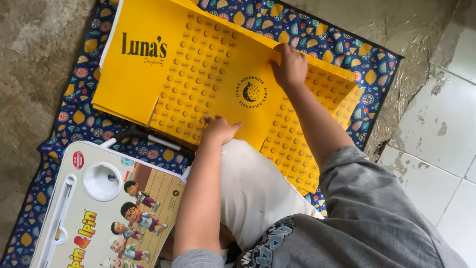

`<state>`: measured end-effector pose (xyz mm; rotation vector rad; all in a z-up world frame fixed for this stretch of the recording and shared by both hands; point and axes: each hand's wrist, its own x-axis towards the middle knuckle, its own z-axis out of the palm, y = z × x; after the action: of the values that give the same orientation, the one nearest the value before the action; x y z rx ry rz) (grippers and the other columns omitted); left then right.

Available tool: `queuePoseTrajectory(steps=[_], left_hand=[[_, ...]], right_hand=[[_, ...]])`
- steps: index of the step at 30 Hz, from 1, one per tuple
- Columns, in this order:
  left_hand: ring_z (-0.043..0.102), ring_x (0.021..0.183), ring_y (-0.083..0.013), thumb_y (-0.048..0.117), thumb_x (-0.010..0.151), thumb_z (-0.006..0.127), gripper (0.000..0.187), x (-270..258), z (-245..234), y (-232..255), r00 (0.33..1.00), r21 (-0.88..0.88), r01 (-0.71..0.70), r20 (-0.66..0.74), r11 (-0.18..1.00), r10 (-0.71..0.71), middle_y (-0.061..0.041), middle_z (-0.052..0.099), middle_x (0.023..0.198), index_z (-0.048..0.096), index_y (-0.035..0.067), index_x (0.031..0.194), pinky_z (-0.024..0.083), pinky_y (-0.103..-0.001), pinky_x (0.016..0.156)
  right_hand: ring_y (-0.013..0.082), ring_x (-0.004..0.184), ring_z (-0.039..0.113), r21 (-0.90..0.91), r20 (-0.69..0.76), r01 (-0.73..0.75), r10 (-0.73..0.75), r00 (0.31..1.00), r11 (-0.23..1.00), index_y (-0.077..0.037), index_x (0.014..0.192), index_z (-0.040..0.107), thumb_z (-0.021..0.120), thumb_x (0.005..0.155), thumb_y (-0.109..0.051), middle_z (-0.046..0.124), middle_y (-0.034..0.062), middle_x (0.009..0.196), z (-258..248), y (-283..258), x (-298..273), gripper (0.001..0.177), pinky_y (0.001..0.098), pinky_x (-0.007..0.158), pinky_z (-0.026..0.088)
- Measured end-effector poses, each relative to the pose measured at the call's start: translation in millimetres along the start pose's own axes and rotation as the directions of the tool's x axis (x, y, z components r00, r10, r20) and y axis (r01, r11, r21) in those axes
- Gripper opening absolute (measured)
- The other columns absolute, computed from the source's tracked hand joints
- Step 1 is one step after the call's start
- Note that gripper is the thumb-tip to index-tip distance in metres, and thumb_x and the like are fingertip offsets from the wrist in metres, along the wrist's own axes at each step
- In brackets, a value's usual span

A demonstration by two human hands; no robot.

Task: Folding yellow cardboard sheets into boxes using a plastic lap desk as a guide

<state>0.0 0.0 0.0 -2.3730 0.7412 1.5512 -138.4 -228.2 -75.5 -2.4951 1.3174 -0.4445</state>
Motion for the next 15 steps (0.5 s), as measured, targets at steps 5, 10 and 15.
queuePoseTrajectory(steps=[5, 10, 15], left_hand=[[0.022, 0.153, -0.0469, 0.075, 0.087, 0.045, 0.103, -23, -8, -7, 0.998, -0.216, -0.054, -0.029, 0.975, 0.049, -0.019, -0.008, 0.172, 0.012, 0.018, 0.165, 0.025, -0.057, 0.122], [0.043, 0.146, -0.0240, 0.031, 0.085, 0.078, 0.108, 58, 23, -42, 0.746, -0.799, -0.601, -0.562, -0.003, 0.356, -0.017, 0.035, 0.164, 0.007, 0.009, 0.164, 0.037, -0.038, 0.117], [0.043, 0.151, -0.0270, 0.066, 0.063, 0.075, 0.134, -97, -80, -53, 0.770, -0.770, -0.637, -0.634, -0.036, -0.077, -0.010, 0.023, 0.173, -0.008, 0.033, 0.162, 0.050, -0.049, 0.077]], right_hand=[[0.0156, 0.077, 0.074, 0.058, 0.199, 0.029, -0.040, 0.979, 0.998, -0.022, 0.114, 0.079, 0.075, 0.096, -0.020, 0.080, -0.0049, 0.095, -74, -41, -1, 0.019, 0.0356, 0.047, 0.054], [0.0222, 0.071, 0.071, 0.112, 0.023, 0.419, -0.424, 0.905, 0.901, -0.020, 0.112, 0.084, 0.071, 0.095, -0.011, 0.075, -0.0016, 0.091, -147, -98, -46, 0.024, 0.0406, 0.042, 0.050], [0.0198, 0.062, 0.068, 0.137, -0.107, 0.567, -0.557, 0.824, 0.812, -0.018, 0.106, 0.087, 0.073, 0.087, 0.000, 0.071, -0.0021, 0.081, -226, -156, -91, 0.030, 0.0375, 0.042, 0.047]])
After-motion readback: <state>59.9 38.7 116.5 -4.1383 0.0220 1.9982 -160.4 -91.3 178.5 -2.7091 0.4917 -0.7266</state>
